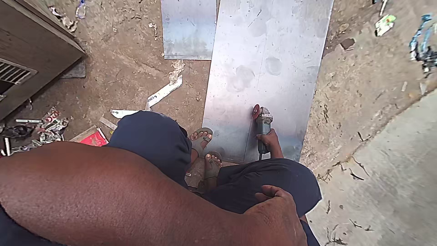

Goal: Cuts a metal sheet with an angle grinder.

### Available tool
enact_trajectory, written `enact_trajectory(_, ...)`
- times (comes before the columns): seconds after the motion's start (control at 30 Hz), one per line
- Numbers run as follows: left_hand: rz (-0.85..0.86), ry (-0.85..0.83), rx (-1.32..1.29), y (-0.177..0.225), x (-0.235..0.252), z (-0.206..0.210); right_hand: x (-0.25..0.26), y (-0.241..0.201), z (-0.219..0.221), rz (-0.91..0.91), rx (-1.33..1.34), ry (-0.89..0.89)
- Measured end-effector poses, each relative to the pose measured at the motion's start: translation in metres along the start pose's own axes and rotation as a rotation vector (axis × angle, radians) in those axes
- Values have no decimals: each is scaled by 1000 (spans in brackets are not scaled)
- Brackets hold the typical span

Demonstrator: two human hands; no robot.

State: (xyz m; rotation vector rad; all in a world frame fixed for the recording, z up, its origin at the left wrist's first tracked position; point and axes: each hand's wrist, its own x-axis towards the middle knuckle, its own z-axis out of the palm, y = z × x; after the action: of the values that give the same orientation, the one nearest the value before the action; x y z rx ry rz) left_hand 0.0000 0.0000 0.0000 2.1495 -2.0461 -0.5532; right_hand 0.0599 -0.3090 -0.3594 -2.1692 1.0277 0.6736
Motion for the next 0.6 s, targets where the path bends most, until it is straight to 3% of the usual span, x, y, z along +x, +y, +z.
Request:
enact_trajectory(0.33, -3, 1, -2, 0, 1, 2, 4, 3, 0, -2, -39, 5)
enact_trajectory(0.43, 64, -208, -135, -13, -3, -23, 3, 2, -1, 0, -37, 5)
enact_trajectory(0.6, 52, -200, -138, -14, -3, -24, 8, 5, -1, -7, -33, 0)
